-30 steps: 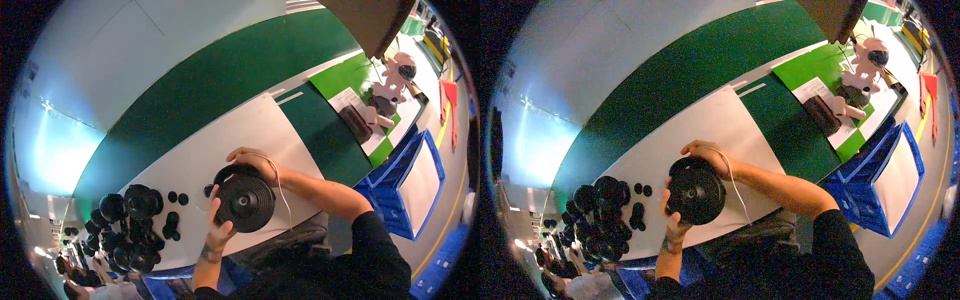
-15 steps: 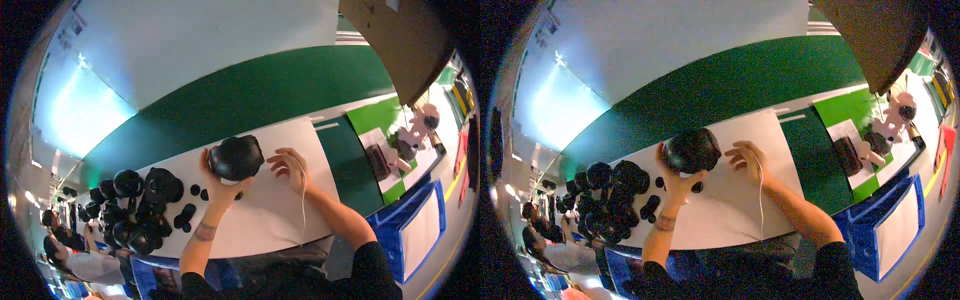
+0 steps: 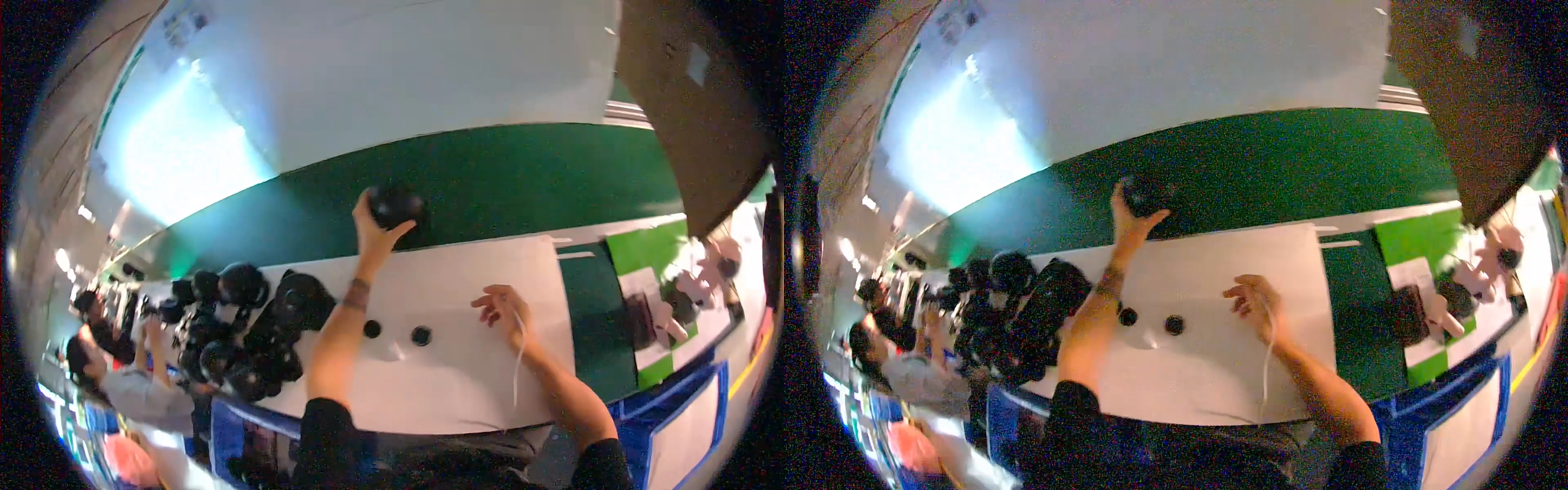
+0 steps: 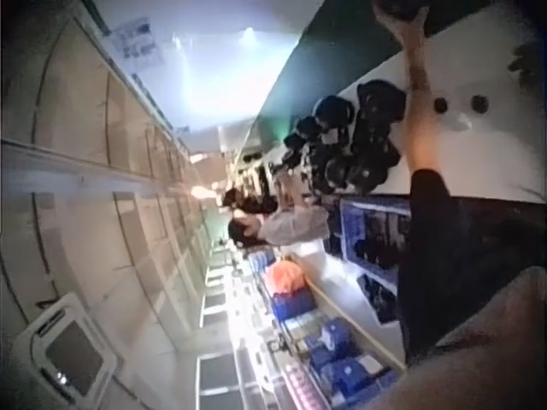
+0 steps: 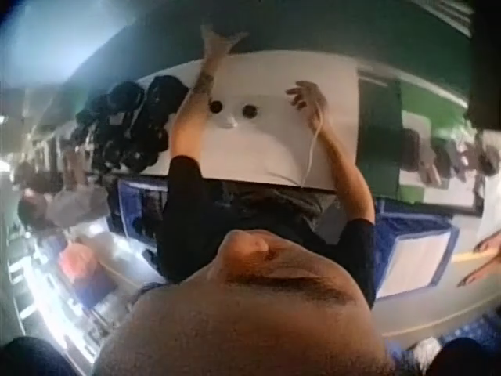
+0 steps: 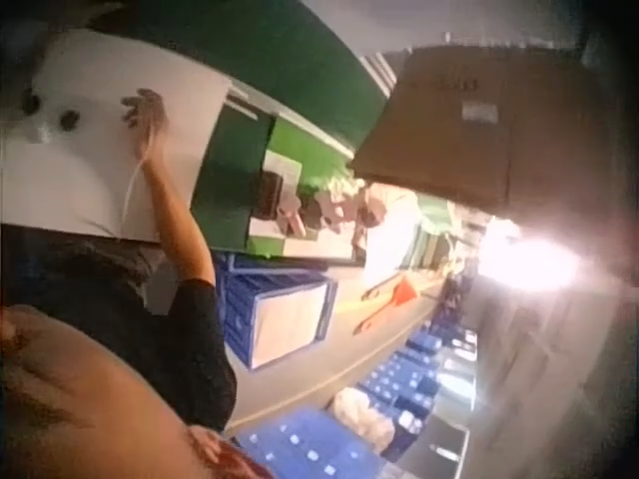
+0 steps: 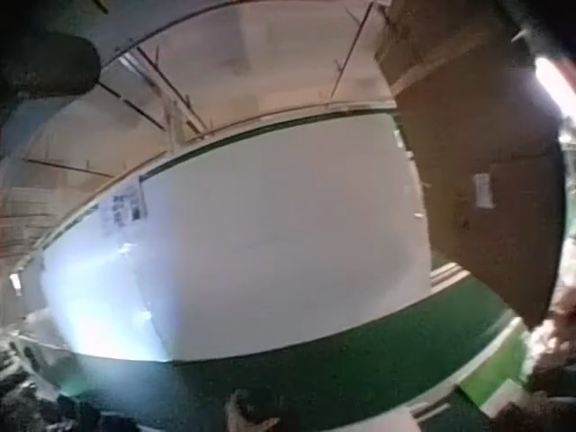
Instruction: Testing the light projection quality and assembling components of spherical lamps on a factory production line.
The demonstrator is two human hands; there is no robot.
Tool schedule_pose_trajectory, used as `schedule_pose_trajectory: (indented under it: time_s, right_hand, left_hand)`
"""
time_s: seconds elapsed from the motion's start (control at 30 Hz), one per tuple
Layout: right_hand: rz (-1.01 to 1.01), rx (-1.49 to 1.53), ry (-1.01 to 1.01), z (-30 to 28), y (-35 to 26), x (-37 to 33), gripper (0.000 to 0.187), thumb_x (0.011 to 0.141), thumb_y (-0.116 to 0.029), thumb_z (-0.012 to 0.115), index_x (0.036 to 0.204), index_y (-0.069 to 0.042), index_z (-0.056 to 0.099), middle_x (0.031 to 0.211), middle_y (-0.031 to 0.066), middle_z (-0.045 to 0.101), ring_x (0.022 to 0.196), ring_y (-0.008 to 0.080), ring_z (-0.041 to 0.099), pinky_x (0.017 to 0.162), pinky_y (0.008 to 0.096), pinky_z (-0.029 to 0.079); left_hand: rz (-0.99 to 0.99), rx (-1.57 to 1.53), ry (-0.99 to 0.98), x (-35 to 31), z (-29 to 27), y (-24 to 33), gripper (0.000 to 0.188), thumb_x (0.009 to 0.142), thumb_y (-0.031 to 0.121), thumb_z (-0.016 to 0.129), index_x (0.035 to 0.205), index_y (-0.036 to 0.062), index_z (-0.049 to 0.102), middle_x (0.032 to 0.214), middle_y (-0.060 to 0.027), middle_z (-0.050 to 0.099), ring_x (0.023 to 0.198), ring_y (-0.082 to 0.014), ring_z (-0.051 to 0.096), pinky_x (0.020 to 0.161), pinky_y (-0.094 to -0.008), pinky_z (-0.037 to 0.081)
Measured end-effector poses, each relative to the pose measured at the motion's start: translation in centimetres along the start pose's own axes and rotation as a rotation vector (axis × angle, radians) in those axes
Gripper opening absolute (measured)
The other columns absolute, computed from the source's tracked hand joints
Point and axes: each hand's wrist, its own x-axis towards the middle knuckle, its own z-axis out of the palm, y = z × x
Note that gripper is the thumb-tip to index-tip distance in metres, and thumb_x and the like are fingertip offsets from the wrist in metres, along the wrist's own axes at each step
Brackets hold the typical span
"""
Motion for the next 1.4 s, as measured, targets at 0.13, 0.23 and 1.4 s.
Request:
schedule_pose_trajectory:
  time_s: [0.13, 0.23, 1.4]
  right_hand:
    - [-0.027, -0.048, 0.036, -1.1, 0.1, -0.3, 0.033, 0.103, -0.028, 0.040, 0.118, -0.001, 0.052, 0.098, 0.0157, 0.069, 0.071, 0.0151, 0.059, 0.063, 0.0277, 0.049]
    - [-0.025, -0.047, 0.023, -0.5, 0.4, -0.2, 0.033, 0.103, -0.027, 0.040, 0.119, -0.001, 0.052, 0.098, 0.0154, 0.069, 0.070, 0.0139, 0.058, 0.062, 0.0264, 0.048]
    - [-0.121, 0.195, -0.359, 1.5, -2.2, -2.1, 0.076, 0.087, -0.051, 0.066, 0.140, -0.011, 0.031, 0.143, 0.0210, 0.040, 0.120, 0.0361, 0.052, 0.088, 0.0506, 0.052]
  left_hand:
    - [-0.075, -0.050, -0.115, 0.1, 1.3, 0.3, 0.116, 0.061, 0.034, 0.091, 0.149, 0.0009, 0.023, 0.137, -0.0221, 0.036, 0.126, -0.0383, 0.039, 0.109, -0.0439, 0.034]
    - [-0.121, -0.083, -0.087, -0.7, -0.2, -0.2, 0.118, 0.062, 0.033, 0.091, 0.150, 0.0001, 0.020, 0.140, -0.0224, 0.033, 0.130, -0.0381, 0.037, 0.109, -0.0441, 0.034]
    - [-0.581, -0.751, -0.179, -12.0, -19.2, 14.4, 0.106, 0.064, 0.035, 0.088, 0.148, 0.0064, 0.030, 0.132, -0.0131, 0.052, 0.123, -0.0249, 0.051, 0.104, -0.0357, 0.043]
